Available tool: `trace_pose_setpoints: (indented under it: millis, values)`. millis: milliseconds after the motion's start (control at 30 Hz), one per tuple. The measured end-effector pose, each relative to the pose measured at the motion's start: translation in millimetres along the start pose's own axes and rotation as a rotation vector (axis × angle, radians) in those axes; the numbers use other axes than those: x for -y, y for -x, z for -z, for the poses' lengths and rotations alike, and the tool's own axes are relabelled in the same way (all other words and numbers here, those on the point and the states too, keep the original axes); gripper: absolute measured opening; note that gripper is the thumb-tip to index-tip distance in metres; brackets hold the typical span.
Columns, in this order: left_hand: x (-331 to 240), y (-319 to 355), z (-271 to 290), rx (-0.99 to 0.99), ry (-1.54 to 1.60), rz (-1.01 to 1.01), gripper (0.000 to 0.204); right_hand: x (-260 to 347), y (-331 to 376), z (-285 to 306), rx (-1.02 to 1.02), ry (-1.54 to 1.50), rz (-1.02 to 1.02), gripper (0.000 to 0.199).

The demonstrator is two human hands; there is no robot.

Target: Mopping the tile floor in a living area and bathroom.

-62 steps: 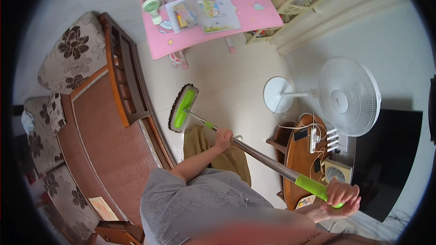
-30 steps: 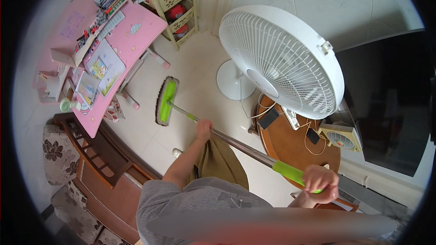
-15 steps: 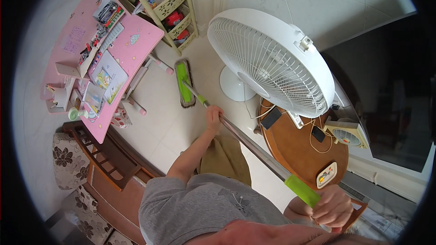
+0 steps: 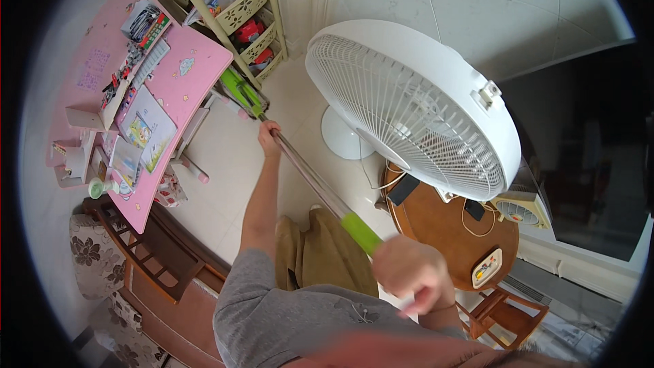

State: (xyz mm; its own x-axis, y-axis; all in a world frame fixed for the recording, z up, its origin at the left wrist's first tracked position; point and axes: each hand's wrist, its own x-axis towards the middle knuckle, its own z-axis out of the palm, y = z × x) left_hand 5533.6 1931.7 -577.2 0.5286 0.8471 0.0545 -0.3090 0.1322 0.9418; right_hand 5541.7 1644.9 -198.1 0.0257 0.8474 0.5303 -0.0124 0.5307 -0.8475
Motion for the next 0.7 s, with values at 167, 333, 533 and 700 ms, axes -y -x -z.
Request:
trace_pose_setpoints:
  millis: [167,333,533,700]
  values:
    - [41,-38,46,0.035,-0.02,0.24,0.05,-65,-19,12,-0.01,0.068,0.018,0.03]
    - [50,-51,45,0.195,-0.146,0.223,0.051,-69,-18,16,-0.176,0.087,-0.012,0.028]
    - [43,24,15,0.278,-0.383,0.081,0.029,-4,-5,-1,-0.369,0.046,-0.05,0.039]
    - [-15,118,-31,0.345,-0.454,0.012,0.027,80,4,-6,-0.292,0.036,0.06,0.051]
